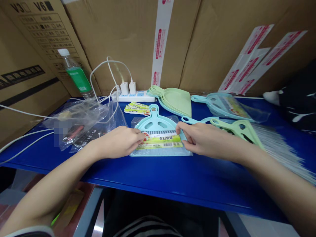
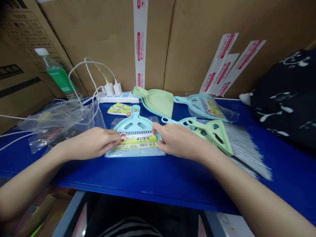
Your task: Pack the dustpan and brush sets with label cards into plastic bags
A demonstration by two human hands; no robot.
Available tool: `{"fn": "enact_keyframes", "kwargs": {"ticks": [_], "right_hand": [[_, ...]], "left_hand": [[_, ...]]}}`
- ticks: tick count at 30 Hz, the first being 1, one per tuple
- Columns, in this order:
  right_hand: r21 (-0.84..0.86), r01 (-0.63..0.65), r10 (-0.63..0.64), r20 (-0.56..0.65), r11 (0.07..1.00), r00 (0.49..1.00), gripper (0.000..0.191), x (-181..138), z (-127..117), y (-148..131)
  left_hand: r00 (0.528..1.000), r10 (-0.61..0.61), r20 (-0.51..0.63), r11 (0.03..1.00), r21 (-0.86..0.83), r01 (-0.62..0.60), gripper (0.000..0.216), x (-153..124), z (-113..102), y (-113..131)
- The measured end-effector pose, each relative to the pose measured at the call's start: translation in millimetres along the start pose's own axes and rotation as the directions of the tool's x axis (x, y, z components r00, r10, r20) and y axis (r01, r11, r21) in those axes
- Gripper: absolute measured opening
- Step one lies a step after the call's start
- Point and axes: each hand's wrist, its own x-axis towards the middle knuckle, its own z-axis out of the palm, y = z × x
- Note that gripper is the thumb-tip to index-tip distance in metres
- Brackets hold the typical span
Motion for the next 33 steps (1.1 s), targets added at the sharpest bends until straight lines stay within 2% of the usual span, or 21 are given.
{"fn": "enact_keyframes", "kwargs": {"ticks": [9,17,26,30,33], "right_hand": [[-0.072,-0.034,0.036,0.035,0.997,0.999,0.018,0.5,1.5,-2.1],[-0.051,-0.011,0.010,-0.007,0.999,1.000,0.016,-1.5,0.1,-2.2],[0.059,-0.028,0.026,0.024,0.998,0.999,0.007,-1.1,-2.0,2.7],[0.181,0.000,0.003,-0.017,0.984,1.000,0.013,-2.3,-3.8,2.8],[0.256,0.035,-0.016,-0.078,0.966,0.997,0.010,-2.6,-5.9,2.5]], "left_hand": [[0.999,-0.028,0.020,1.000,-0.001,0.028,0.025,0.1,-0.6,1.3],[0.998,-0.047,0.034,0.999,-0.006,0.047,0.024,0.6,-2.3,2.0],[0.998,-0.049,0.041,0.999,0.001,0.049,0.023,0.5,-0.3,1.9],[0.998,-0.050,0.040,0.999,-0.009,0.051,0.024,0.3,0.5,0.9],[0.997,-0.065,0.049,0.998,-0.011,0.065,0.025,-0.2,0.5,-0.4]]}}
